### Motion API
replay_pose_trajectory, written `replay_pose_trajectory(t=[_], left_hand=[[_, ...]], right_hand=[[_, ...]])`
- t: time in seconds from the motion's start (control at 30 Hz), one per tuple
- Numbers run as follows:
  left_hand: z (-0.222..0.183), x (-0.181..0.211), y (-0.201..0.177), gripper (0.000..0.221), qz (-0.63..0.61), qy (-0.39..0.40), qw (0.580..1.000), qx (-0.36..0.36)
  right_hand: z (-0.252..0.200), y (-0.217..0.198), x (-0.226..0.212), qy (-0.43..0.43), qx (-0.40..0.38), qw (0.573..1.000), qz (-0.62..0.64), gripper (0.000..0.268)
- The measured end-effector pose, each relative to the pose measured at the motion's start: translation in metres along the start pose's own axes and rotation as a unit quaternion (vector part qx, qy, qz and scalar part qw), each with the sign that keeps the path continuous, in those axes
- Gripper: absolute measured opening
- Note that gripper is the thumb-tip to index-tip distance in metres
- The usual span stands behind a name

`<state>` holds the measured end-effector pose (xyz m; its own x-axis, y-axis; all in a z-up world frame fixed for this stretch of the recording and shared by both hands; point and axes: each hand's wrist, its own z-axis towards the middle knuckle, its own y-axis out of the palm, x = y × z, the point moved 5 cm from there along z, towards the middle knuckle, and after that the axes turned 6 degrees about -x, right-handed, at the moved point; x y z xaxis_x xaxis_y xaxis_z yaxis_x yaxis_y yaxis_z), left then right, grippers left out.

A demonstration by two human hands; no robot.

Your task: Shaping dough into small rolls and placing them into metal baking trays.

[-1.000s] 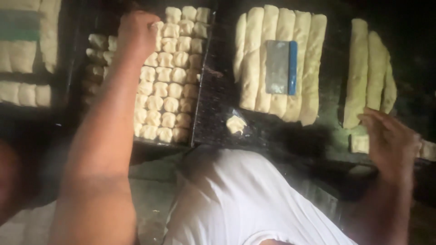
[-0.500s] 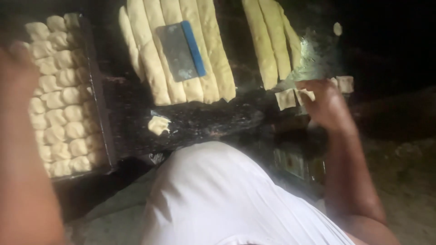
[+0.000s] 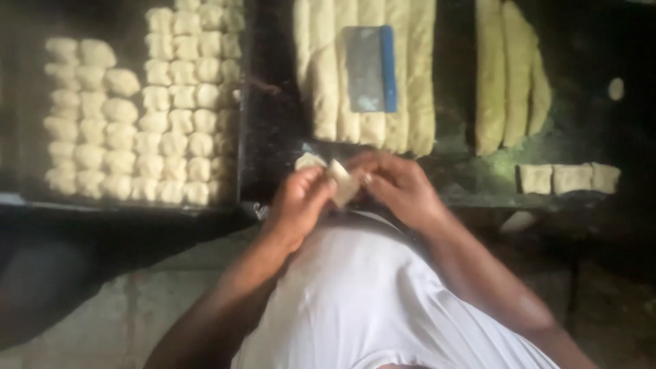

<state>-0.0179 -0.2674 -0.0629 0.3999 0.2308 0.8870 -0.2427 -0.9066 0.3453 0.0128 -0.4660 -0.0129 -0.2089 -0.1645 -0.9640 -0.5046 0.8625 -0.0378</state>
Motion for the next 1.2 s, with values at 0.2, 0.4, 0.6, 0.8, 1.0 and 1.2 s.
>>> replay_pose_trajectory(t=[0.2, 0.4, 0.6, 0.8, 1.0, 1.2], left_hand=[[-0.004, 0.04, -0.049, 0.012, 0.004, 0.16, 0.967, 0.199], [0.005, 0.011, -0.055, 0.026, 0.133, 0.242, 0.93, 0.243], [0.01, 0.009, -0.055, 0.03, 0.263, 0.217, 0.904, 0.26], [0.01, 0.032, -0.046, 0.023, 0.235, 0.196, 0.924, 0.23], [-0.011, 0.09, 0.007, 0.021, 0.268, 0.19, 0.937, 0.117], [0.003, 0.086, 0.033, 0.022, 0.223, 0.172, 0.958, 0.045]], right_hand=[[0.049, 0.05, -0.041, -0.195, 0.013, 0.906, -0.375, 0.026], [0.068, 0.082, -0.024, -0.273, -0.03, 0.828, -0.489, 0.027], [0.075, 0.074, -0.035, -0.142, -0.152, 0.765, -0.609, 0.032], [0.051, 0.028, -0.033, 0.1, -0.367, 0.85, -0.365, 0.025], [0.051, 0.008, -0.036, -0.025, -0.005, 0.988, -0.151, 0.014], [0.051, -0.005, -0.039, -0.027, -0.001, 1.0, -0.004, 0.026]])
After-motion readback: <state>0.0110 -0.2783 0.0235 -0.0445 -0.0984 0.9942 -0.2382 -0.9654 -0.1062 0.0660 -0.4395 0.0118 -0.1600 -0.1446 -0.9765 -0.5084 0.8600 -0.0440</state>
